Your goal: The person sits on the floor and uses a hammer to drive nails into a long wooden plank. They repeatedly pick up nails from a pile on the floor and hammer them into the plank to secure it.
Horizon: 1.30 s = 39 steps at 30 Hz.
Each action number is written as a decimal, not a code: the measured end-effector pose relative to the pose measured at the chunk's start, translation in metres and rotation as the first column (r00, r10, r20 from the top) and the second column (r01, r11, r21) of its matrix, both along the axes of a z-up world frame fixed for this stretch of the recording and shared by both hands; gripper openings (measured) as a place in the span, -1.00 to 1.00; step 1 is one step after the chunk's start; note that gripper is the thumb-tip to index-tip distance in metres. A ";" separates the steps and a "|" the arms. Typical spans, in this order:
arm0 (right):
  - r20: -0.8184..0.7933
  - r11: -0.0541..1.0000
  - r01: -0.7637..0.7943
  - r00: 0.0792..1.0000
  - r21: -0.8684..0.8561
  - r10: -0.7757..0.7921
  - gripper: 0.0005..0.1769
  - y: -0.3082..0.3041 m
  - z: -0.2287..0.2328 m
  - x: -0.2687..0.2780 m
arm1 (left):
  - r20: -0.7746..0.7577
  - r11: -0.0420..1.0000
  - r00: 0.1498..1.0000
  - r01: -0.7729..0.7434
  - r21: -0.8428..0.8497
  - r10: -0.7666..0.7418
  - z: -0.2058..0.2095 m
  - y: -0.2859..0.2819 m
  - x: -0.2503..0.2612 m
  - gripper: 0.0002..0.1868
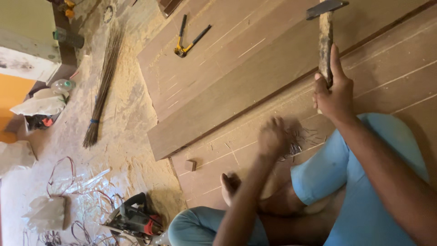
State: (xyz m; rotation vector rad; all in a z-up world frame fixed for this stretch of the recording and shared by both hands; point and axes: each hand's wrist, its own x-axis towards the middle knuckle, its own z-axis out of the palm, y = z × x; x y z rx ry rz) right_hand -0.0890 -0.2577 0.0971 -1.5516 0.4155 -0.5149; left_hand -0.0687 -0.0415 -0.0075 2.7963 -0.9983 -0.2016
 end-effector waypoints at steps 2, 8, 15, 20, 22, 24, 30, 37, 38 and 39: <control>0.000 1.000 0.005 1.000 -0.029 -0.005 -0.16 -0.001 0.002 -0.002 | -0.057 1.000 0.998 0.017 -0.007 -0.017 0.003 0.000 -0.043 -0.61; -0.031 0.998 0.031 0.999 -0.051 -0.033 -0.17 -0.001 0.004 -0.006 | -0.134 0.981 0.990 0.026 -0.190 -0.053 -0.002 0.006 -0.051 -0.58; 0.044 0.999 0.002 0.999 0.040 -0.004 -0.16 -0.002 0.000 -0.003 | -0.212 0.953 0.968 -0.185 -0.241 0.134 0.009 -0.004 -0.047 -0.85; 0.011 0.999 0.010 1.000 0.034 -0.011 -0.15 -0.002 -0.004 -0.001 | -0.349 0.870 0.924 -0.294 -0.397 0.153 0.033 -0.004 -0.039 -0.89; 0.007 0.999 0.009 1.000 0.036 -0.009 -0.15 -0.002 -0.003 -0.001 | -0.477 0.886 0.863 -0.343 -0.311 0.166 0.035 -0.003 -0.035 -0.86; -0.021 0.999 0.008 1.000 0.041 -0.008 -0.15 -0.004 -0.003 -0.001 | -0.485 0.900 0.850 -0.360 -0.246 0.207 0.030 -0.003 -0.034 -0.83; 0.000 0.996 -0.014 1.000 0.086 0.014 -0.14 -0.005 -0.007 0.000 | -0.718 0.688 0.686 -0.578 -0.439 0.119 -0.001 0.012 -0.034 -0.92; -0.012 0.999 -0.006 1.000 0.050 0.007 -0.14 -0.007 -0.010 -0.001 | -0.410 0.758 0.868 -0.462 -0.460 0.281 0.031 0.009 -0.032 -0.87; -0.015 0.999 -0.008 1.000 0.034 0.008 -0.15 -0.007 -0.010 -0.001 | -0.398 0.764 0.870 -0.462 -0.450 0.292 0.037 0.005 -0.033 -0.88; -0.018 1.000 -0.009 1.000 0.017 0.009 -0.15 -0.008 -0.010 -0.001 | -0.386 0.771 0.872 -0.462 -0.439 0.302 0.043 0.002 -0.035 -0.87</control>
